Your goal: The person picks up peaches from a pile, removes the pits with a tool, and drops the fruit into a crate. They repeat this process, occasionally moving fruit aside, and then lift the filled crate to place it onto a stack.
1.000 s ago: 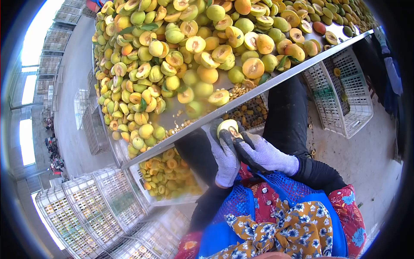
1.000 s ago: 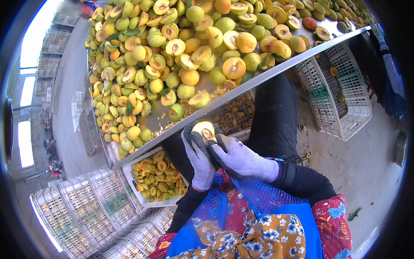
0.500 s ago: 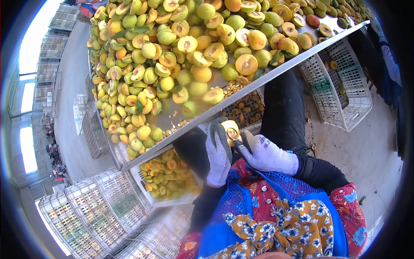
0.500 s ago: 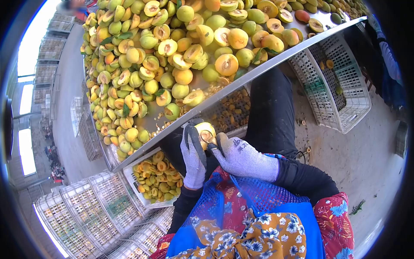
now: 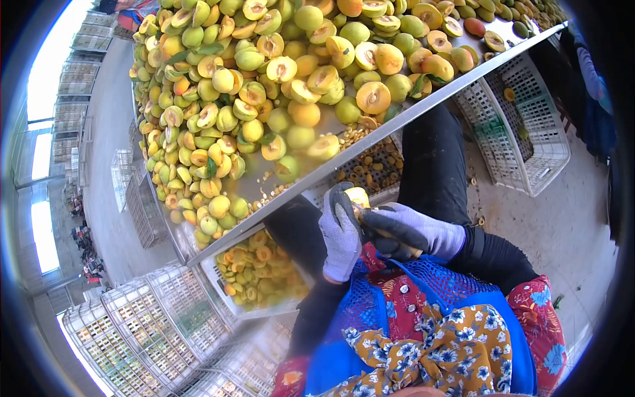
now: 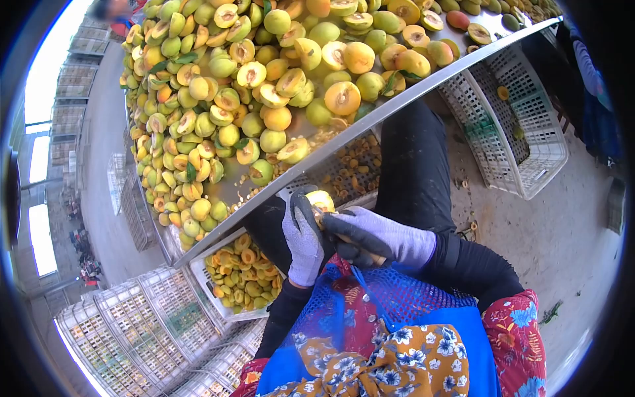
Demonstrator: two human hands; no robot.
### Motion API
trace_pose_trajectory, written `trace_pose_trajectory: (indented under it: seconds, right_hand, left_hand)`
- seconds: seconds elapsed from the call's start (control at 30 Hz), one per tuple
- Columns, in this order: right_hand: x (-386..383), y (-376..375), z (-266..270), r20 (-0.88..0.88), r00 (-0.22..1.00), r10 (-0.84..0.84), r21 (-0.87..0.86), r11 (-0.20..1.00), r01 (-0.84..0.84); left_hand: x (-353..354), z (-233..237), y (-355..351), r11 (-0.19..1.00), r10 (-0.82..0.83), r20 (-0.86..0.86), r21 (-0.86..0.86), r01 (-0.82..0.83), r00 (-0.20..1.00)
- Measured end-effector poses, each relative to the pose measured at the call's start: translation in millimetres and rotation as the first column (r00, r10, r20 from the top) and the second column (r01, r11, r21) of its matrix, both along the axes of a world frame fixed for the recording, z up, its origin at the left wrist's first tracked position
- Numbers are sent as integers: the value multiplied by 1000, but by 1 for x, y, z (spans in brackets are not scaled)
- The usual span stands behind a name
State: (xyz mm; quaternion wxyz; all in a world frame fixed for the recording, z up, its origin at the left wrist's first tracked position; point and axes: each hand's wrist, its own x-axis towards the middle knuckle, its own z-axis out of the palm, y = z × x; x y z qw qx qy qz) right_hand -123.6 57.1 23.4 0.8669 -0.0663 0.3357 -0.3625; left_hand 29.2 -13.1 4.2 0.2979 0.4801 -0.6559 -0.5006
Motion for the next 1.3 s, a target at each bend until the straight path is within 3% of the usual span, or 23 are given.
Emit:
trace_pose_trajectory:
  seconds: [0.03, 0.07, 0.1, 0.2, 0.3, 0.43, 0.53, 0.6, 0.63, 0.67, 0.7, 0.73, 0.77, 0.83, 0.87, 0.9, 0.93, 1.0, 1.03, 1.07, 1.13, 1.23, 1.3]
  right_hand:
    - [0, 0, -17, 503, 861, -76, 159, 987, -5]
    - [0, 0, -23, 706, 702, -99, 192, 980, -54]
    - [0, -1, -26, 859, 495, -129, 210, 972, -110]
    - [3, 4, -35, 924, 354, -144, 200, 972, -125]
    - [-3, 4, -29, 929, 318, -188, 249, 954, -166]
    - [-5, 9, -39, 832, 518, -198, 299, 947, -118]
    - [-4, 11, -52, 925, 362, -113, 178, 972, -152]
    - [-3, 9, -33, 837, 544, -53, 97, 994, -53]
    - [-4, 6, -23, 777, 628, -27, 43, 999, -10]
    - [-3, 3, -18, 876, 481, -41, 23, 999, 44]
    - [-11, 0, -21, 831, 552, -67, 2, 993, 117]
    - [-18, 0, -23, 805, 574, -148, 78, 986, 145]
    - [-27, 0, -27, 771, 596, -223, 151, 974, 169]
    - [-38, 0, -41, 735, 613, -290, 209, 957, 201]
    - [-41, 1, -49, 717, 627, -304, 223, 953, 206]
    - [-42, 3, -56, 700, 638, -319, 237, 948, 213]
    - [-41, 3, -60, 661, 682, -314, 231, 949, 213]
    - [-39, 4, -62, 571, 767, -294, 213, 955, 208]
    - [-36, 2, -60, 508, 816, -274, 207, 959, 194]
    - [-32, -1, -55, 441, 861, -253, 201, 963, 181]
    - [-20, -5, -45, 233, 949, -212, 111, 975, 190]
    - [-13, -7, -20, -17, 985, -169, 81, 982, 170]
    - [-14, -4, -16, -17, 983, -181, 62, 981, 181]
  left_hand:
    - [1, 2, 0, 998, -22, -6, 62, 22, 1000]
    - [2, -1, 0, 999, -37, -87, 32, 39, 996]
    - [2, -8, 0, 998, -54, -166, 0, 55, 985]
    - [0, -7, -2, 987, -100, -336, 85, 136, 937]
    - [-5, 1, -7, 966, -184, -358, 104, 235, 915]
    - [-5, -16, -6, 964, -168, -339, 139, 226, 926]
    - [-3, -25, -2, 956, -80, -360, 237, 174, 930]
    - [-7, -26, 0, 900, 83, -501, 408, 151, 861]
    - [-7, -25, 0, 926, 90, -448, 367, 91, 890]
    - [-4, -23, -1, 947, 97, -391, 321, 37, 915]
    - [0, -20, -2, 963, 101, -332, 270, -8, 938]
    - [11, -18, -5, 903, 267, -339, 416, -111, 902]
    - [28, -19, -12, 979, 190, -123, 92, -180, 974]
    - [77, -27, -16, 860, 480, -172, 287, -423, 860]
    - [95, -9, -21, 912, 403, 113, 37, -409, 908]
    - [113, 9, -26, 917, 398, 408, -205, -343, 822]
    - [118, 40, -32, 948, 311, 649, -160, -275, 694]
    - [140, 30, -33, 897, 437, 882, -442, -13, 177]
    - [150, 25, -33, 852, 515, 851, -495, 169, -103]
    - [149, 26, -45, 824, 547, 830, -509, 250, -111]
    - [116, 36, -75, 905, 382, 825, -426, 12, 416]
    - [58, 9, -119, 921, 240, 847, -353, 165, 474]
    - [44, -11, -140, 946, 137, 872, -256, 198, 470]
